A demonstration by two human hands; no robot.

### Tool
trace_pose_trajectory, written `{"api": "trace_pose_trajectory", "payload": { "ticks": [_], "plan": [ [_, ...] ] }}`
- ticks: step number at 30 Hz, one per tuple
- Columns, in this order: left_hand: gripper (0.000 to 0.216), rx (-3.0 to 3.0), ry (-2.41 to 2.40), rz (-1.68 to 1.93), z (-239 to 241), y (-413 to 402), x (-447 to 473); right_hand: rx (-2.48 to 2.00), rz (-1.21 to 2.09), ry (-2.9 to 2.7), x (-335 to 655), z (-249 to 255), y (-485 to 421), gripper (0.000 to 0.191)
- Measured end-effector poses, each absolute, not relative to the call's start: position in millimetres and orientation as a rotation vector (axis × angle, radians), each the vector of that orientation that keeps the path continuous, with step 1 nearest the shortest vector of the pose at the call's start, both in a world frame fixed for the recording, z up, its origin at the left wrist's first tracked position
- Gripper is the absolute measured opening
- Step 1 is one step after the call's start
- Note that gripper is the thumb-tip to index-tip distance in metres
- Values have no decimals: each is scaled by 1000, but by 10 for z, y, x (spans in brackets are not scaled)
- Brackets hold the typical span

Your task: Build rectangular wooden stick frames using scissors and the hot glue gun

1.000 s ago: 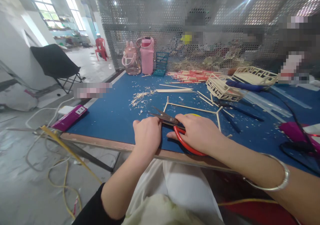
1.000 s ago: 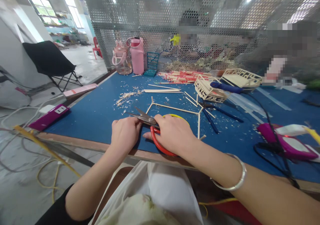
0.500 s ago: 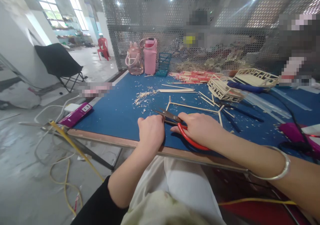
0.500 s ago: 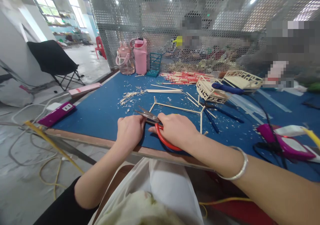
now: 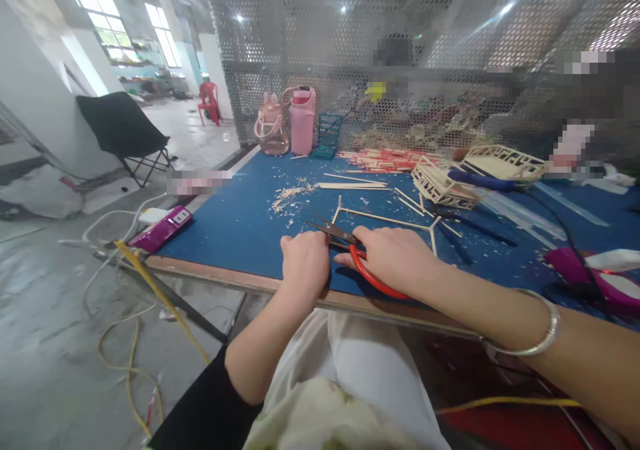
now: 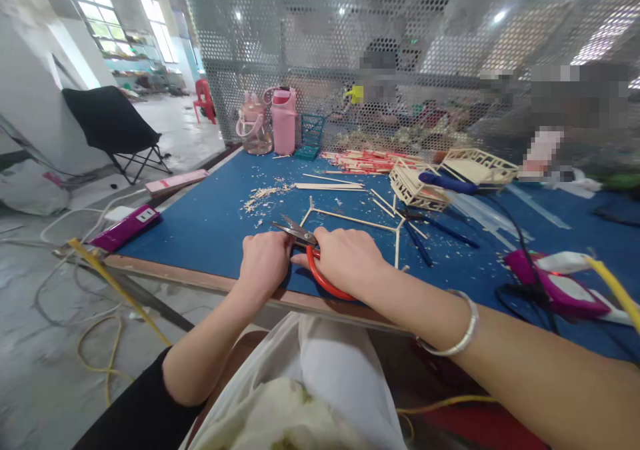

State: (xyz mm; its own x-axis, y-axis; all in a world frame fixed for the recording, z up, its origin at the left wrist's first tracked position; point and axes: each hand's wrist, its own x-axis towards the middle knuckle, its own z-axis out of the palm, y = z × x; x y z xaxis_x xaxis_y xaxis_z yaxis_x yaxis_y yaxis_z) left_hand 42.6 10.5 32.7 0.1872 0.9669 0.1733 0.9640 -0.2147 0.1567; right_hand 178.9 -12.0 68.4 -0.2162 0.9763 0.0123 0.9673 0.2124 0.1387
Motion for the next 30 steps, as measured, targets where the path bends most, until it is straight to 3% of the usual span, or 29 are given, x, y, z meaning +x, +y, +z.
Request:
{"api": "trace_pose_trajectory", "payload": {
  "ticks": [23,30],
  "plan": [
    [33,2425,1947,324,322,120,416,1968,131,2343,1666,676,-130,62],
    [37,2433,1948,326,315,121,420,1942,146,2400,1692,620,-93,27]
  ]
}}
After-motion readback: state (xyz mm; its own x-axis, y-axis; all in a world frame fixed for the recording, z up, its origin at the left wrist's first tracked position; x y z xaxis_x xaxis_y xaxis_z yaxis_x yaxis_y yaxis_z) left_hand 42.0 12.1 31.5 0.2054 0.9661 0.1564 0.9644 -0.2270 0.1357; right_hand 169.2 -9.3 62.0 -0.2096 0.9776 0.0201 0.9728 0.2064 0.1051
